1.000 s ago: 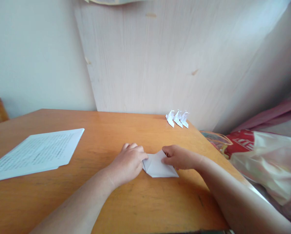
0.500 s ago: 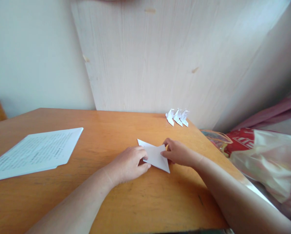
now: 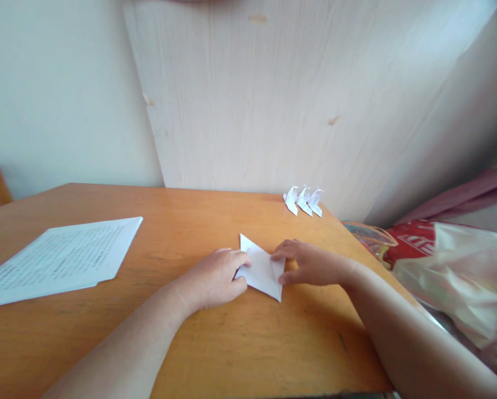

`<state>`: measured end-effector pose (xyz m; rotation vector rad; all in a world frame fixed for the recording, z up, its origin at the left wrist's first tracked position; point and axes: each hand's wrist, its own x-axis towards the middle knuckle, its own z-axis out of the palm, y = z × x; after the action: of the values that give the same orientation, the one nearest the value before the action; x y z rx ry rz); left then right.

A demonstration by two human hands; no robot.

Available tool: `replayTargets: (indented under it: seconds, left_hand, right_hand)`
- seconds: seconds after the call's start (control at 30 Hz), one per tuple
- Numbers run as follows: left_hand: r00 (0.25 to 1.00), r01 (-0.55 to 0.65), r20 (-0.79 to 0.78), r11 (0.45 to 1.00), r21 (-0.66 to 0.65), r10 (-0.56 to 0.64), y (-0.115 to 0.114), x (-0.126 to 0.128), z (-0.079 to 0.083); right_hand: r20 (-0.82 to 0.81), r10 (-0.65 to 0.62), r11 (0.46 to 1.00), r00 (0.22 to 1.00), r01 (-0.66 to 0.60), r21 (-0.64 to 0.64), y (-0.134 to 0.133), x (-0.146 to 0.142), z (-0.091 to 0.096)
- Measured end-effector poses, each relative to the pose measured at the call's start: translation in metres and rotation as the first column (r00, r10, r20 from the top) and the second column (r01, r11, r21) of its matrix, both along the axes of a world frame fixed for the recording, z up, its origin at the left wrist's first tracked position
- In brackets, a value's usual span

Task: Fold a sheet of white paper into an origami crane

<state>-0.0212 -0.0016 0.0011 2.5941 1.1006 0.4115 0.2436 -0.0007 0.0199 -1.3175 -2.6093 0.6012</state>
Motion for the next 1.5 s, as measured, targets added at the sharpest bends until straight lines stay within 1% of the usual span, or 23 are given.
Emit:
replayTargets:
  seconds: [0.13,0.4,0.57,0.8,0.97,1.1,1.2,1.4,1.5]
  left_hand:
    - [1.0,-0.007,0.004,0.999,-0.036,0.007,0.001,-0.002,-0.001]
    - [1.0,-0.014,-0.006,0.999,-0.041,0.014,-0.002,0.0,0.005]
    - [0.999,-0.05,0.008,0.997,-0.053,0.05,-0.002,0.003,0.007]
    - [0.999,-0.043,-0.005,0.998,-0.047,0.043,-0.001,0.002,0.006]
    - [0.999,-0.049,-0.012,0.998,-0.038,0.049,-0.001,0.001,0.006]
    - [0.998,-0.065,-0.023,0.997,-0.042,0.064,-0.002,0.002,0.006]
    - [0.998,-0.066,-0.013,0.997,-0.051,0.065,-0.002,0.002,0.006]
    - [0.996,-0.071,0.053,0.989,-0.127,0.079,-0.004,0.002,0.008]
    - [0.993,-0.075,0.075,0.989,-0.131,0.086,-0.002,0.003,0.004]
  right_hand:
    - [-0.002,0.011,0.999,1.0,-0.011,-0.043,-0.001,0.006,0.001]
    - [-0.096,0.112,0.991,0.989,-0.118,-0.064,0.002,0.005,0.005]
    - [-0.093,0.091,0.99,0.992,-0.1,-0.103,0.001,0.003,0.008]
    - [-0.122,0.122,0.989,0.985,-0.131,-0.068,0.001,0.004,0.007]
    - [-0.122,0.078,0.992,0.989,-0.09,-0.09,0.002,0.004,0.005]
    - [-0.106,-0.003,0.995,0.994,-0.007,-0.097,0.002,0.002,0.002]
    - [-0.1,-0.045,0.998,0.994,0.04,-0.052,0.003,0.0,-0.001]
    - [-0.125,-0.047,0.998,0.991,0.051,0.031,0.002,-0.003,-0.003]
    - [-0.128,-0.051,0.997,0.99,0.058,0.052,0.002,-0.005,-0.003]
